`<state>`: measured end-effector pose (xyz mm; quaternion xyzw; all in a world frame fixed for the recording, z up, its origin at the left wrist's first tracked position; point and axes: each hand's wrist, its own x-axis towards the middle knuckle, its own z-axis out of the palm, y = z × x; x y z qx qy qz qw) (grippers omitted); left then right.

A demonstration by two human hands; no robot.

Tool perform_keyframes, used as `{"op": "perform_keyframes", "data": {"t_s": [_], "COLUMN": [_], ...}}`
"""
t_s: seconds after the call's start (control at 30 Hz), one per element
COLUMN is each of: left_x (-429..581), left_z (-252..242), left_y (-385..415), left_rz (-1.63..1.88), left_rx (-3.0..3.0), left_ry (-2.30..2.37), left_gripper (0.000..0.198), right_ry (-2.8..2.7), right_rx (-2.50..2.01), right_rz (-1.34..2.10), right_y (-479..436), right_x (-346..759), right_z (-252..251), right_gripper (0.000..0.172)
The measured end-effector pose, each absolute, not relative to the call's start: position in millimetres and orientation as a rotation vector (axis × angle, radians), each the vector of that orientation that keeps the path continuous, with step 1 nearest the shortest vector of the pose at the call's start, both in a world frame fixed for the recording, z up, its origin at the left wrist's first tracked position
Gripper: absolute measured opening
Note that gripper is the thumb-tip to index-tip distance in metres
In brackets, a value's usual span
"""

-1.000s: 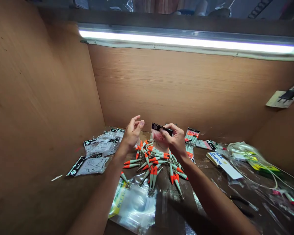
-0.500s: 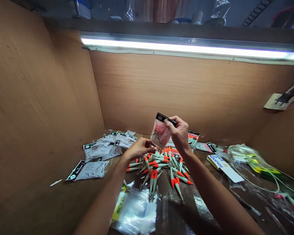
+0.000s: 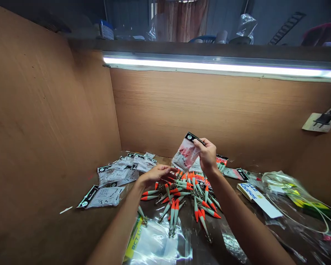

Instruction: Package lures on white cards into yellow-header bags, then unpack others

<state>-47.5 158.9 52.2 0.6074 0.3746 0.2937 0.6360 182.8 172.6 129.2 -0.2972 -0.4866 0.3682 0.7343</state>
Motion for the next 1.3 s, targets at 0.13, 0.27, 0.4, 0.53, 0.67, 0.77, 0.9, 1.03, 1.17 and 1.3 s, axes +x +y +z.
{"op": "perform_keyframes", "data": {"t_s": [0.13, 0.27, 0.4, 0.53, 0.67, 0.77, 0.9, 1.03, 1.17, 1.3], "left_x": [-67.5, -76.7, -50.7, -47.5, -99.9, -131.2, -120.9, -83.5, -50.7, -22.9], "left_z": [58.9, 77.9, 87.5, 84.9, 80.2, 79.0, 85.4, 92.9, 85.5, 71.4], "left_y": [168.0, 168.0, 160.8, 163.7, 175.0, 177.5, 173.3, 170.1, 172.3, 171.1], "left_rz": [0.891, 1.128, 1.299, 1.381, 1.456, 1.536, 1.777, 1.850, 1.700, 1.419], "left_rx": [1.402, 1.455, 1.729, 1.838, 1.761, 1.758, 1.851, 1.935, 1.804, 1.436], "left_ry": [1.058, 1.150, 0.941, 1.219, 2.036, 2.322, 2.262, 1.926, 1.612, 1.124], "left_gripper": [0.059, 0.074, 0.089, 0.058, 0.076, 0.113, 0.103, 0.084, 0.079, 0.088], "right_ry": [-1.317, -1.450, -1.398, -1.700, -1.687, -1.630, -1.615, -1.627, -1.674, -1.772], "right_rx": [-0.746, -0.799, -0.691, -0.841, -1.445, -1.693, -1.839, -1.763, -1.509, -1.196], "right_rz": [0.575, 0.513, 0.658, 0.775, 0.536, 0.516, 0.585, 0.657, 0.693, 0.763], "right_y": [168.2, 171.4, 175.8, 191.2, 218.5, 236.0, 254.3, 261.3, 252.2, 226.5], "right_x": [171.2, 159.8, 144.1, 146.9, 202.1, 245.5, 262.2, 257.3, 248.3, 221.1], "right_z": [128.4, 128.8, 130.2, 120.8, 101.5, 85.3, 68.4, 63.2, 69.1, 75.8], "right_gripper": [0.025, 0.023, 0.025, 0.043, 0.039, 0.022, 0.026, 0.027, 0.039, 0.044]}}
